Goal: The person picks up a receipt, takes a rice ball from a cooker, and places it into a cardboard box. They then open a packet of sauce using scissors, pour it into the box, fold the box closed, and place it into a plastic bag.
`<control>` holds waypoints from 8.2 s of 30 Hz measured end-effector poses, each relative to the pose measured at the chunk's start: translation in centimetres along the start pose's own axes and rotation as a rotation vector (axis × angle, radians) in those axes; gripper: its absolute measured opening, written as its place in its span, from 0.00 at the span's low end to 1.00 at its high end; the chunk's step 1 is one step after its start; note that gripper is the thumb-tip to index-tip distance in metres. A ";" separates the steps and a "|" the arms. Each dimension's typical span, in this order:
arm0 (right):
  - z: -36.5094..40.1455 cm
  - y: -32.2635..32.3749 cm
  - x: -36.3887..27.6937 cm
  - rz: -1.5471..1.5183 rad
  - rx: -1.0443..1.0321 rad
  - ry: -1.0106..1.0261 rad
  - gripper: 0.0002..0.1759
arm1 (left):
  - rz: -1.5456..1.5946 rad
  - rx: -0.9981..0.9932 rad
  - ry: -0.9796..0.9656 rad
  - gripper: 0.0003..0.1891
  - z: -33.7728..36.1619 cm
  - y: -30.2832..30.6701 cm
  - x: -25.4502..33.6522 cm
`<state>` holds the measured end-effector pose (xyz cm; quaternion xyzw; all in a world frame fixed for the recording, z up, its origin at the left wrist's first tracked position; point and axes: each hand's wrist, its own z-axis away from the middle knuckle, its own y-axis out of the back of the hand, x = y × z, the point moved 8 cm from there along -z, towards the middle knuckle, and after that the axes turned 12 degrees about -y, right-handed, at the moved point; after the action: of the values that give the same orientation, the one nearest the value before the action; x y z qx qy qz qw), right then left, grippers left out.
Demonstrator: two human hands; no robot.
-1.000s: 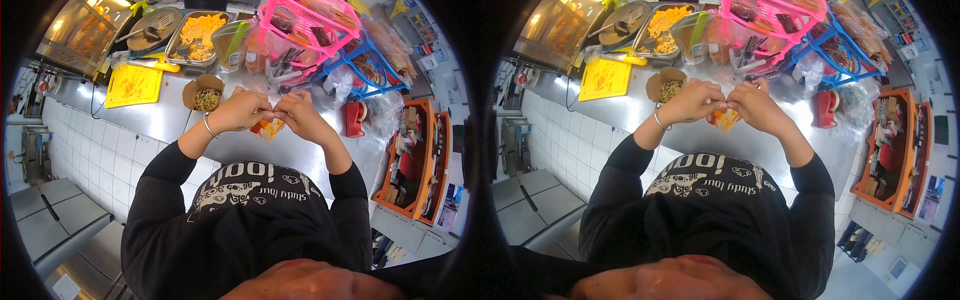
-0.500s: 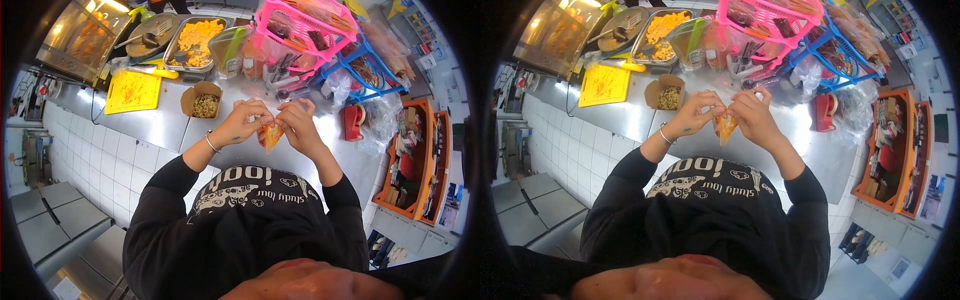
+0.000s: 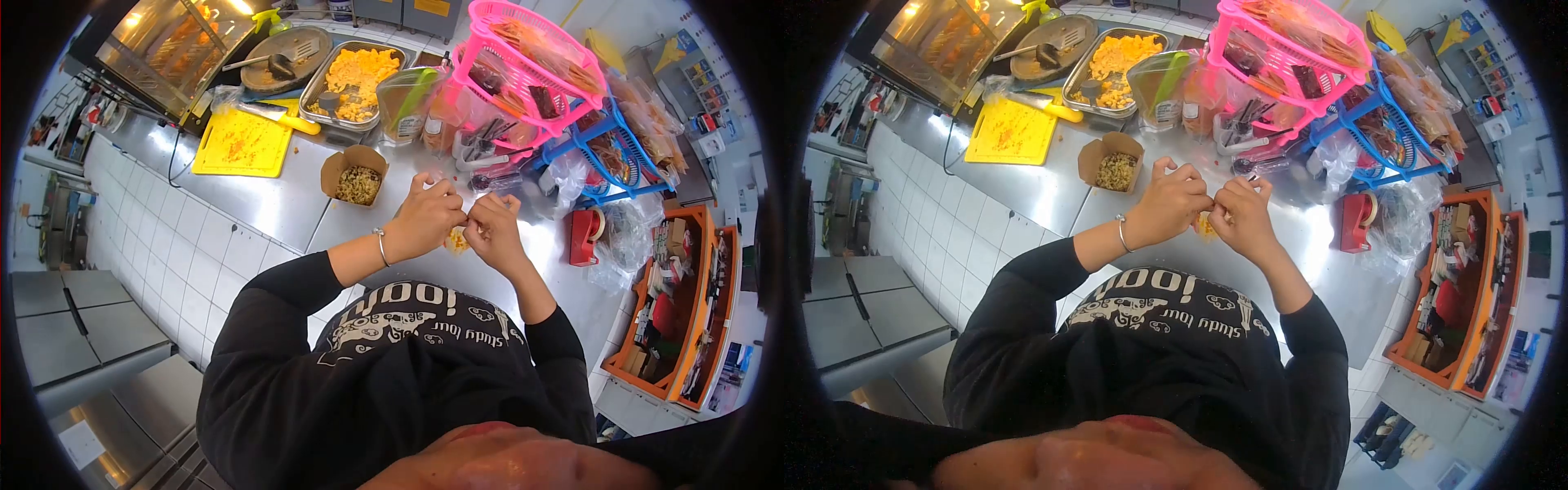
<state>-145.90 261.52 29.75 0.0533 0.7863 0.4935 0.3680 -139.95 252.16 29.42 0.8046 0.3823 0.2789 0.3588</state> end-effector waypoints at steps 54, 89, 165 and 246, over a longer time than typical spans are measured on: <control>-13.1 -46.0 -45.1 -0.728 -0.721 -0.065 0.13 | -0.568 0.232 0.644 0.11 49.6 37.1 -11.9; -25.5 -39.0 -61.1 -0.285 -0.010 0.476 0.01 | 1.149 0.356 0.622 0.18 53.8 46.8 -32.2; -16.0 -33.7 -30.3 0.555 0.312 -0.210 0.05 | -0.019 0.122 0.788 0.11 34.0 17.6 -26.6; -16.5 -24.4 -39.9 0.027 -0.453 -0.208 0.09 | 0.250 -0.110 0.005 0.04 29.7 34.0 -19.5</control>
<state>-120.62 219.09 34.86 0.0306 0.6127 0.6539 0.4428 -115.14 210.21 35.45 0.8244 0.2640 0.3439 0.3638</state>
